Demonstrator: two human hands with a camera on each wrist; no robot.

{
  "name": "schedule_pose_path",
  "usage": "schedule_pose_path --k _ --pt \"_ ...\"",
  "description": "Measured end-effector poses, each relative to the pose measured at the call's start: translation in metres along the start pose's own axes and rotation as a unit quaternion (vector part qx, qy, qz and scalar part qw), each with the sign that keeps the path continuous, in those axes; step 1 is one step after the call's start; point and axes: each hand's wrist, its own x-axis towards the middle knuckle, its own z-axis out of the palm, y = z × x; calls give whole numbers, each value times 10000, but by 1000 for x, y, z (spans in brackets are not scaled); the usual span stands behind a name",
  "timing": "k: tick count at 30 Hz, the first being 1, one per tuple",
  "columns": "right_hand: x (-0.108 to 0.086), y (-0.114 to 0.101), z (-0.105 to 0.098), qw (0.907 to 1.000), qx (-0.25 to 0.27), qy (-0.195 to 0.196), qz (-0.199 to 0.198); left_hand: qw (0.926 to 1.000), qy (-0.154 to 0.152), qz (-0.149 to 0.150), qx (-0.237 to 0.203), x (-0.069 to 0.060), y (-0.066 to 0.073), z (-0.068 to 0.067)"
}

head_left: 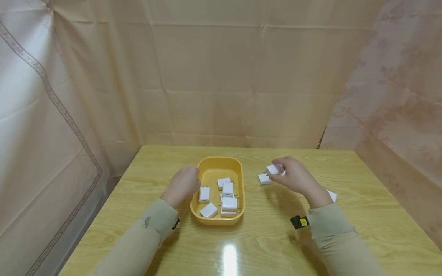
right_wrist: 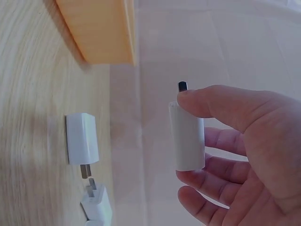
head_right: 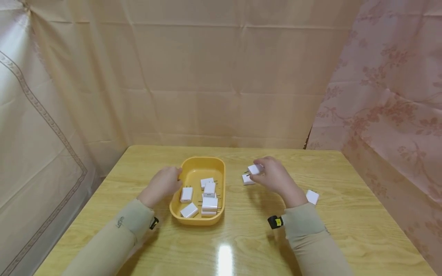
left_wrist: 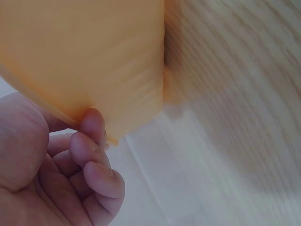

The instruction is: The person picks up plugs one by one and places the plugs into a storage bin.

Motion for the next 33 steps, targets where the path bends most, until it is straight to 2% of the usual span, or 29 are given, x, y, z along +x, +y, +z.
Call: schedule_pose_path --k 17,23,33 --pt "6 -17 4 9999 26 13 -129 10000 -14 -53 -53 0 -3 0" --pt "9 -22 9 9998 10 30 -183 10000 50 25 -34 0 -3 0" --pt "13 -33 20 9993 -23 -52 -365 9999 -11 -41 -111 1 -4 1"
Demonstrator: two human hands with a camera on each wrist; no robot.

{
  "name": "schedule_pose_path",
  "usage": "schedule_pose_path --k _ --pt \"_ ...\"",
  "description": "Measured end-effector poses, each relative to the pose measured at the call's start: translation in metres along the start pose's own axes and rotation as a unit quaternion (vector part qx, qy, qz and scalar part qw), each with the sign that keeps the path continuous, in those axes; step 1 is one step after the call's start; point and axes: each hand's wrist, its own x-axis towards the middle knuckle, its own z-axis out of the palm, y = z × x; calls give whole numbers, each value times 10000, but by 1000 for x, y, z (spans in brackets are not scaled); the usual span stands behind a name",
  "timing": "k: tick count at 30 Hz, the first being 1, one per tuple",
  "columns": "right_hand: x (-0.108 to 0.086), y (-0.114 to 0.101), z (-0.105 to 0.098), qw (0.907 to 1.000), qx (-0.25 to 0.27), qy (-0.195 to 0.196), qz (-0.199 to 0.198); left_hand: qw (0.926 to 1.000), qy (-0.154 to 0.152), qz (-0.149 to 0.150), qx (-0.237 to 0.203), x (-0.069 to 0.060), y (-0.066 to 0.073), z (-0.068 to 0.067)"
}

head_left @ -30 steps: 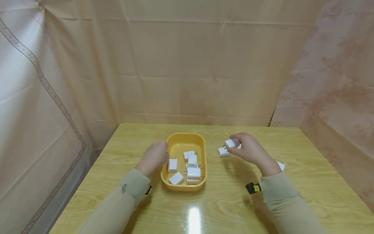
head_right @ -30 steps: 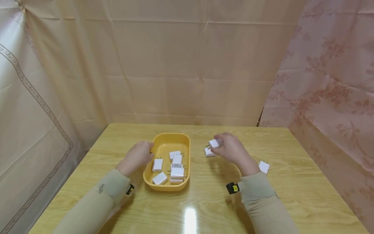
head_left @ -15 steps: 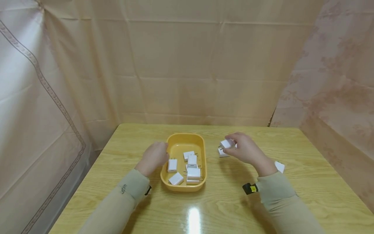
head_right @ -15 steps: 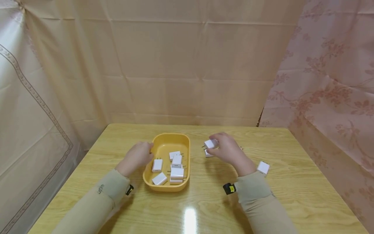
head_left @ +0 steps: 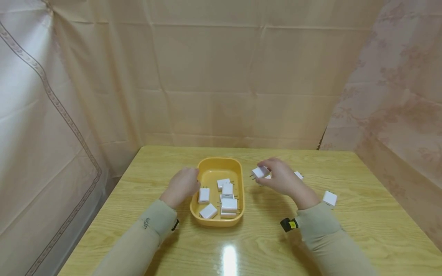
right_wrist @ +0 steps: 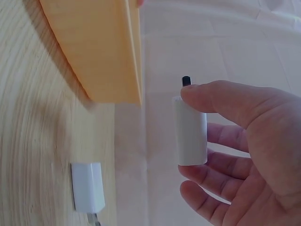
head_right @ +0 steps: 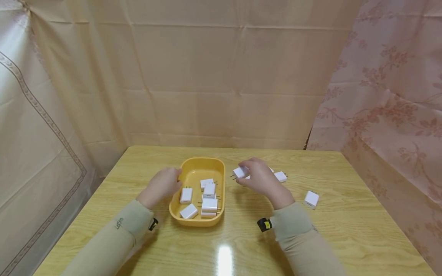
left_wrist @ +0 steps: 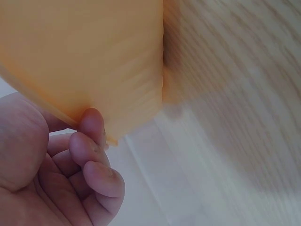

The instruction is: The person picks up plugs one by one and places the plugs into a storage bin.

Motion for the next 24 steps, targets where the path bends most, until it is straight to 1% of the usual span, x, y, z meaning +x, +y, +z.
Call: schedule_pose_path --k 9,14,20,24 --pt "4 -11 9 9996 -61 -26 -293 10000 17 14 26 -1 2 1" --pt "7 -19 13 9994 -123 -70 -315 10000 64 26 3 -3 3 0" --pt "8 -28 19 9994 -22 -199 -300 9997 195 111 46 -3 3 0" --pt "9 -36 23 9991 -111 -199 -366 9997 196 106 49 -3 1 1"
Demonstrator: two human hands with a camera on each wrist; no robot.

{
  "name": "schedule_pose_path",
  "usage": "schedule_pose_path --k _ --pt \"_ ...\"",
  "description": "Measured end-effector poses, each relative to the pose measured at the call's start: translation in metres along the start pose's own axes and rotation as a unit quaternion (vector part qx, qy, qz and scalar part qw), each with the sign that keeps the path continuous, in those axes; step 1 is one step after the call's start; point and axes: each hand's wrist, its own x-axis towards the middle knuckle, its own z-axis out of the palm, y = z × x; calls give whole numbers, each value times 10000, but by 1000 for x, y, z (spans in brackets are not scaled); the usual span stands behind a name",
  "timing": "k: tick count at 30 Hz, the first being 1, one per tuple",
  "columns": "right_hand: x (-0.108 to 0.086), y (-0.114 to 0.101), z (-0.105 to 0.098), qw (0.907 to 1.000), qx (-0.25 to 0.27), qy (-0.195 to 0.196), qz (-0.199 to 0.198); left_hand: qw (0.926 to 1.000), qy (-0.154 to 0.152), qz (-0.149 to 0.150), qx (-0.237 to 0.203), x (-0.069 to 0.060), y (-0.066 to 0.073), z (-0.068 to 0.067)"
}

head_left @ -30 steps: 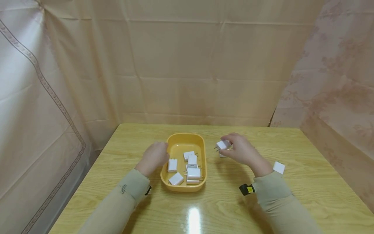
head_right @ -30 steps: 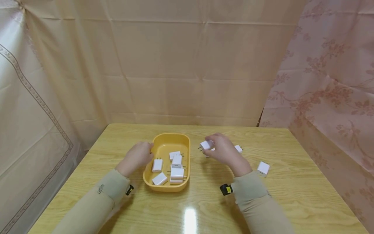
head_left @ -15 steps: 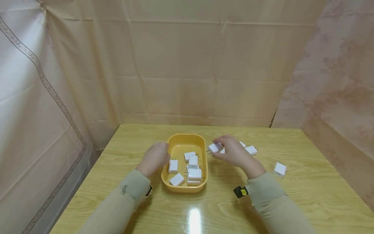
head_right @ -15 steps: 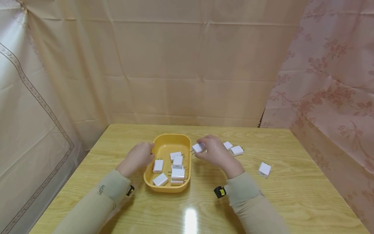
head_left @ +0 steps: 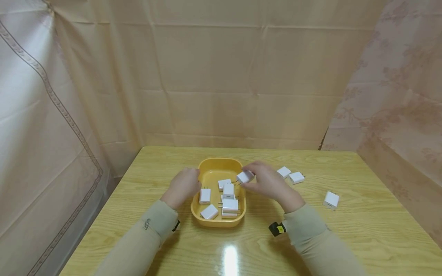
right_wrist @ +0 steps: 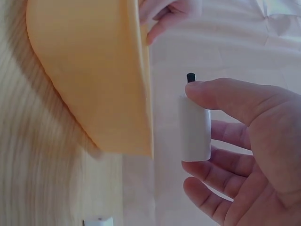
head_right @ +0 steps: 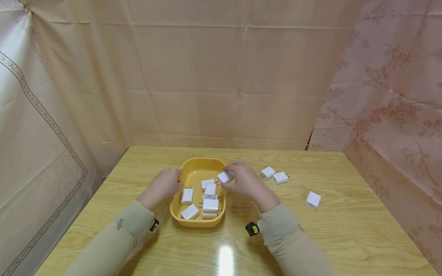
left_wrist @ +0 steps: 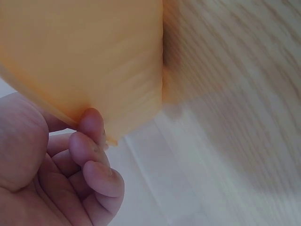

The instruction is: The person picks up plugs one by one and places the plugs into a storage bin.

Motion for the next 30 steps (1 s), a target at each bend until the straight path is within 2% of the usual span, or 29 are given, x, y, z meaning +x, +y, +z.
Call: schedule_pose_path --k 21,30 --pt "7 -29 27 9981 110 -441 -407 10000 -39 -18 -49 -3 1 2" --pt "10 -39 32 9967 68 -714 -393 9998 -65 -146 -101 -2 2 1"
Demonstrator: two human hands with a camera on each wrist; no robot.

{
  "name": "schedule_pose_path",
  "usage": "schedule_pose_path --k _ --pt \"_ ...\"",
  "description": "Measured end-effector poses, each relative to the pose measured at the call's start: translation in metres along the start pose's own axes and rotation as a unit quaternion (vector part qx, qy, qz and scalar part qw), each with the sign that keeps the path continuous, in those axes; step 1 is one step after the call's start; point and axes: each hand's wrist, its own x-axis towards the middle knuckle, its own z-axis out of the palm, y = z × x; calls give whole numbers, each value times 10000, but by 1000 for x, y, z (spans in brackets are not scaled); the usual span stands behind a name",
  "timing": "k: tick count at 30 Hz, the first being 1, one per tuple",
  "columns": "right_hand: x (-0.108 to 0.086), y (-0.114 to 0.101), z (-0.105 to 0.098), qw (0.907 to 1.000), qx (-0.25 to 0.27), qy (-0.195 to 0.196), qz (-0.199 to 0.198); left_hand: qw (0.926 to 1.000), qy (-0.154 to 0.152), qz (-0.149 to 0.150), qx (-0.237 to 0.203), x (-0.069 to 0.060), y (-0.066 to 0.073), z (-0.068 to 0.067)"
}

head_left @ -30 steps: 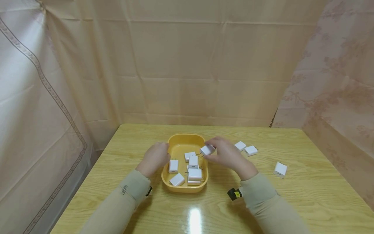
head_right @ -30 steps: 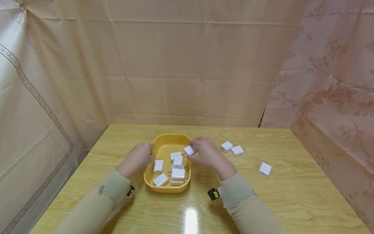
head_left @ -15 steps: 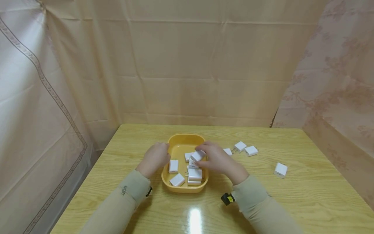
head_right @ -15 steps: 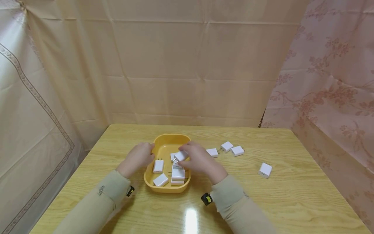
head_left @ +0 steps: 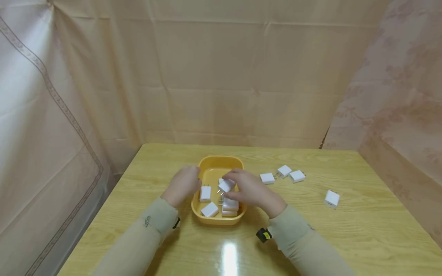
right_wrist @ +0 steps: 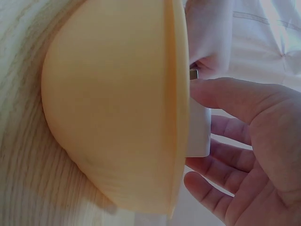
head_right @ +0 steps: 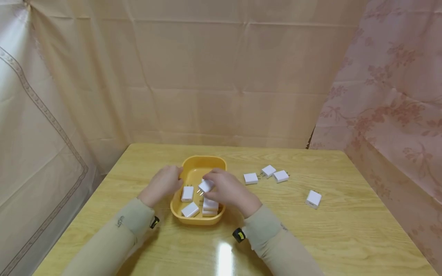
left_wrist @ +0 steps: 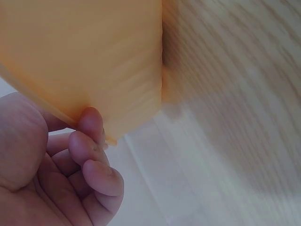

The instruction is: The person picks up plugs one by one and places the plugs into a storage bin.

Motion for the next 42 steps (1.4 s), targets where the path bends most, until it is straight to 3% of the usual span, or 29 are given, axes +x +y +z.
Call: schedule_pose_path --k 11,22,42 --pt "4 -8 8 9989 119 -258 -367 9998 21 116 153 1 1 1" --pt "9 -15 15 9977 18 -376 -559 9999 -68 39 80 1 0 0" --pt "8 -22 14 9971 -16 -551 -530 9998 -89 124 114 2 -1 -1"
